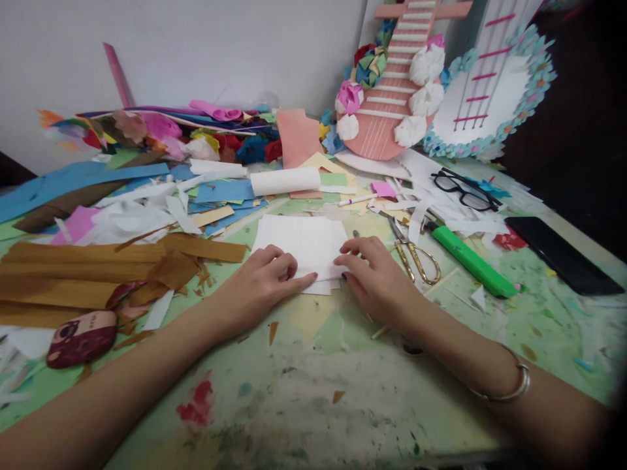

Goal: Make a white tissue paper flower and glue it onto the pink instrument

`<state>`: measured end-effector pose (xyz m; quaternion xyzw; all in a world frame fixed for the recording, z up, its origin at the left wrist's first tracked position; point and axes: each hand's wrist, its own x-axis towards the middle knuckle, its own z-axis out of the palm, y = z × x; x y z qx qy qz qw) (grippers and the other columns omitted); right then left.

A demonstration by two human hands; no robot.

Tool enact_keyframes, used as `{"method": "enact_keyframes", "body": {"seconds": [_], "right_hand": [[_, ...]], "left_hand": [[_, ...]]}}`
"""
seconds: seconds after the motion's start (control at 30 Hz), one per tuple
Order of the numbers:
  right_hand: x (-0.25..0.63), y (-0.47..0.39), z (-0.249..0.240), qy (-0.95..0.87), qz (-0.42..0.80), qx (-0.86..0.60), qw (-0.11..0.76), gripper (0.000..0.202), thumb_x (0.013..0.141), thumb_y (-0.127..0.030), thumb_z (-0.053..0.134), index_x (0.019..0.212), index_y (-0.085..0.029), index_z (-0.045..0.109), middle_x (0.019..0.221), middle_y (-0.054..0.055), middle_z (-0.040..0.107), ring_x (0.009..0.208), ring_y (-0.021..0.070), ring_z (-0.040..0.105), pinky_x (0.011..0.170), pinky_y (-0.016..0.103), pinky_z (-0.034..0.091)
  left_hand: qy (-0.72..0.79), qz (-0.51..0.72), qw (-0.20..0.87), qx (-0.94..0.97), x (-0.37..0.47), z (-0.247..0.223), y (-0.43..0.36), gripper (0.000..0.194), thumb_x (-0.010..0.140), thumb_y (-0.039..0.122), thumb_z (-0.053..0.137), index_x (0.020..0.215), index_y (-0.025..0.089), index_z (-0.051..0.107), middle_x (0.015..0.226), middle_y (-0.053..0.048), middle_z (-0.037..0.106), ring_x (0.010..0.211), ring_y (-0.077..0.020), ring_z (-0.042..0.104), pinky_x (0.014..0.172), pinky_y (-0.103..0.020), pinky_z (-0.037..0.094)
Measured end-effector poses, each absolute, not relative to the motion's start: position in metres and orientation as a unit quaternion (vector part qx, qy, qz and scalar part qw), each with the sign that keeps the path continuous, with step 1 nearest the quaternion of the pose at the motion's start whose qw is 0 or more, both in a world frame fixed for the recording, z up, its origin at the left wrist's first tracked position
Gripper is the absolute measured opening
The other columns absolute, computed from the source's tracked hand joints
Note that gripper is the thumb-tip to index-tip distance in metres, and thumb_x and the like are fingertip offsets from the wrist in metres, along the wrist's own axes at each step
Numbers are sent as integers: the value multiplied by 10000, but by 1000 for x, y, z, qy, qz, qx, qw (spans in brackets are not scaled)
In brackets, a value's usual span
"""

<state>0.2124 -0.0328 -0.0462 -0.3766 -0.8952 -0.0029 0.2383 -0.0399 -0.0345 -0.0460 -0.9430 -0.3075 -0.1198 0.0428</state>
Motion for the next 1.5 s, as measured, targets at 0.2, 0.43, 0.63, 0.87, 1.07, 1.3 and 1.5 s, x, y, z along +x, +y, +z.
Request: {"method": "enact_keyframes", "body": {"seconds": [0.2,0.43,0.63,0.87,1.07,1.3,1.5], "right_hand": [[196,-58,-50,-947,-95,-259,162,327,960,-106,402,1223,-17,573,1206,174,642,1119,269,579,994,399,443],[200,-64,-56,-926,-147,-309,158,289,930,-94,474,1172,-9,608,1104,168,713,1005,228,677,967,369,464],[207,-62,-50,-911,-148,-356,146,195,888,-73,510,1012,-54,660,863,97,757,844,202,708,883,356,455],[211,-63,-40,-894,-155,-411,92,117,855,-91,545,811,-111,652,640,6,693,639,167,673,842,345,417],[214,-63,-35,-884,-116,-452,42,139,848,-93,515,792,-143,632,651,0,696,611,157,653,921,357,359],[206,-64,-27,-862,-83,-499,-10,171,844,-90,484,820,-159,638,662,28,709,637,184,673,1035,434,257],[205,-61,-24,-842,-54,-537,-26,183,864,-132,488,812,-169,659,668,47,722,630,200,685,1057,458,240]], "left_hand": [[-311,-100,66,-943,-39,-48,-35,295,969,212,406,1189,235,601,980,-90,568,950,-236,431,842,-392,408],[-283,-131,83,-947,-45,-44,-37,284,935,149,474,1173,225,610,940,-72,619,1002,-255,468,850,-405,392],[-284,-160,81,-942,-50,-35,-38,175,912,135,520,916,180,689,844,-40,683,968,-245,517,800,-382,373],[-285,-150,93,-942,-52,-29,-41,223,890,98,491,821,169,690,795,-26,701,946,-242,559,790,-387,373],[-288,-107,109,-945,-59,-23,-44,221,872,97,491,784,176,678,762,-29,691,944,-245,570,795,-396,368],[-297,-49,139,-943,-56,-22,-48,214,876,103,494,824,158,695,838,-61,688,984,-275,572,802,-421,383],[-333,-9,140,-933,-55,-19,-51,155,810,91,578,822,170,711,824,-62,674,995,-283,571,809,-431,395]]}}
